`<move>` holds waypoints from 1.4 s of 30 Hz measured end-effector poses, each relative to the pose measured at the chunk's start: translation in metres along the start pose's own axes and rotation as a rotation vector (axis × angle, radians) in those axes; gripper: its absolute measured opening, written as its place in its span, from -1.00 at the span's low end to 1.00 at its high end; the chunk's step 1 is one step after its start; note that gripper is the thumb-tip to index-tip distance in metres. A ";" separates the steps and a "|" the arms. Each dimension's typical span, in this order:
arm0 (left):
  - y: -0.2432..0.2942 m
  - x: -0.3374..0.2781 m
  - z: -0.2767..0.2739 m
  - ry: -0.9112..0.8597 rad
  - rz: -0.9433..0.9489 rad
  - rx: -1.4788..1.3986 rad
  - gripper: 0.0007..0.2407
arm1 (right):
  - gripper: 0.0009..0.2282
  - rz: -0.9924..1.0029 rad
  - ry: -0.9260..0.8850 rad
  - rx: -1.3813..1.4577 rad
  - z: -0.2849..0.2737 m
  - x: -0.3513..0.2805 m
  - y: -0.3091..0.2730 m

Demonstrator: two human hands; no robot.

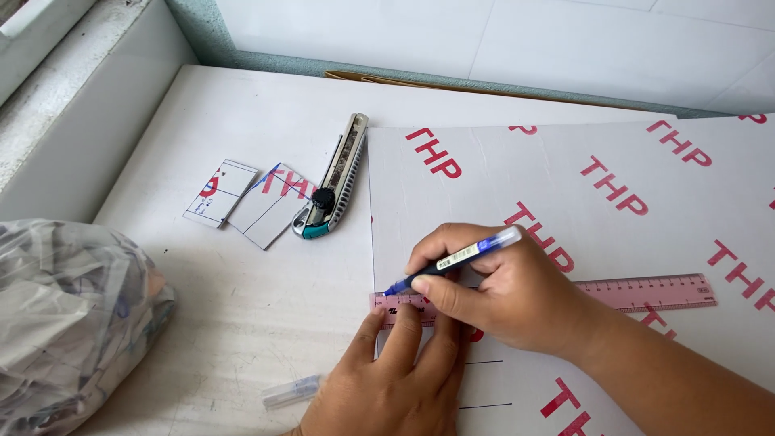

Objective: Using a ruler and pen to mark measurement lines on a sheet of material on a cutting table.

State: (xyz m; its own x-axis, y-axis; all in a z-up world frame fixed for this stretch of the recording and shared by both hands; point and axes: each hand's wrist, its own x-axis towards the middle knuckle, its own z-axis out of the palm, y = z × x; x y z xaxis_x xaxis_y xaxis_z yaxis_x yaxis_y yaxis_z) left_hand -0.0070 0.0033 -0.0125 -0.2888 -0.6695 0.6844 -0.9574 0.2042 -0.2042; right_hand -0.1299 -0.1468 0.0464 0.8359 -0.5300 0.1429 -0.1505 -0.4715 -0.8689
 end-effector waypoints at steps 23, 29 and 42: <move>0.000 0.002 -0.001 0.001 -0.008 -0.013 -0.63 | -0.92 0.030 -0.040 -0.034 0.004 0.003 -0.005; -0.001 -0.003 0.001 0.004 0.015 -0.044 -0.60 | -0.96 0.078 -0.027 -0.026 -0.010 -0.001 -0.004; -0.006 -0.001 -0.005 -0.043 0.083 -0.106 -0.57 | -0.92 -0.029 -0.072 -0.128 -0.057 -0.007 0.026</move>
State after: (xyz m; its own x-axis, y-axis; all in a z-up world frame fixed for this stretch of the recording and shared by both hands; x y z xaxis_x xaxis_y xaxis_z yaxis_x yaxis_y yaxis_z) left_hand -0.0007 0.0064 -0.0085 -0.3686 -0.6771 0.6369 -0.9253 0.3326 -0.1819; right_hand -0.1699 -0.1948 0.0497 0.8760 -0.4648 0.1288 -0.1878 -0.5747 -0.7965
